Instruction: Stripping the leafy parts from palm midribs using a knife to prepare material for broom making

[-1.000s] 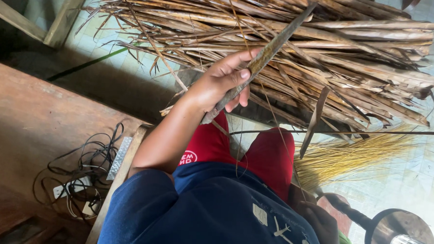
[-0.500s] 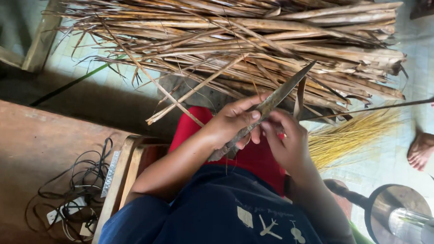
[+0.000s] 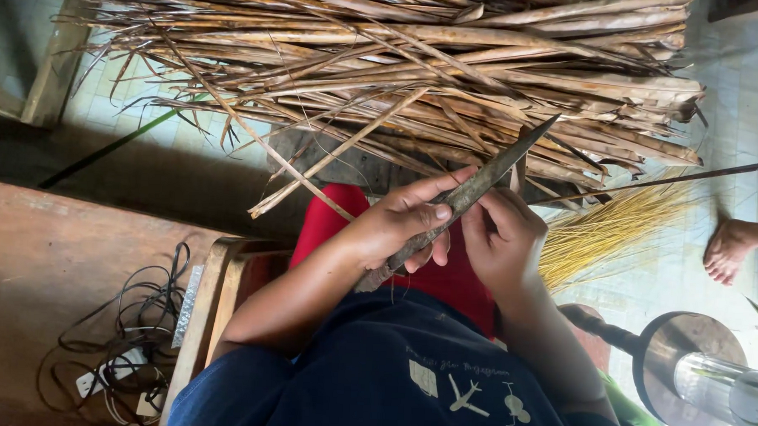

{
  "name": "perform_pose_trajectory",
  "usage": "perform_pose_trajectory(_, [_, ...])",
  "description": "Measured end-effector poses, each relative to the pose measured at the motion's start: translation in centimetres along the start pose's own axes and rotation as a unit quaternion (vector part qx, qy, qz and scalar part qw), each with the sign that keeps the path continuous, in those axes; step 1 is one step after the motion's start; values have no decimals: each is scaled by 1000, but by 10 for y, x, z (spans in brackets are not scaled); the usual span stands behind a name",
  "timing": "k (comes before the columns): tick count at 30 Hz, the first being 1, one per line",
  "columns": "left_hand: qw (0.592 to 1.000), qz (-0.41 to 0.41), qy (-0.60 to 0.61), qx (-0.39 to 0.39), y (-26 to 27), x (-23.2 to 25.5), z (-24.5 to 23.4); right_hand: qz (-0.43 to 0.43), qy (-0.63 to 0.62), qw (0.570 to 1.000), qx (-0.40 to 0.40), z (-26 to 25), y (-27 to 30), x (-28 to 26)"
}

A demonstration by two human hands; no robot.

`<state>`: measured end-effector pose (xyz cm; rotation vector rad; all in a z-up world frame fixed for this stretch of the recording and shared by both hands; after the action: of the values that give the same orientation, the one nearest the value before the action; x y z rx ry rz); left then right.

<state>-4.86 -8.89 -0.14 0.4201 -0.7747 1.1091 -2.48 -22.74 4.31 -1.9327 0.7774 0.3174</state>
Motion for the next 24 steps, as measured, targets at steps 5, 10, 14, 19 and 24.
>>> perform_pose_trajectory(5, [1000, 1, 29, -2, 0, -1, 1, -50, 65, 997, 14, 4, 15, 15])
perform_pose_trajectory(10, [999, 8, 43, -12, 2, -3, 0, -52, 43, 998, 19, 2, 7, 6])
perform_pose_trajectory(14, [999, 15, 30, -23, 5, -1, 2, -1, -42, 999, 5, 0, 2, 0])
perform_pose_trajectory(19, [999, 35, -17, -34, 6, -1, 1, 38, -81, 996, -9, -1, 6, 3])
perform_pose_trajectory(24, [996, 61, -69, -20, 4, -4, -5, 63, -76, 995, -15, -1, 7, 1])
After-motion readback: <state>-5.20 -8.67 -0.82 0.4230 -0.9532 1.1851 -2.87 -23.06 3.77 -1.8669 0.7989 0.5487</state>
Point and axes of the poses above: each hand's wrist, its own y-axis away from the middle knuckle, its own z-axis out of the palm, x = y × z, the point moved 1 cm from there along -y, towards the middle knuckle, and after that the axes turned 1 degree about -x, right-handed, at the moved point
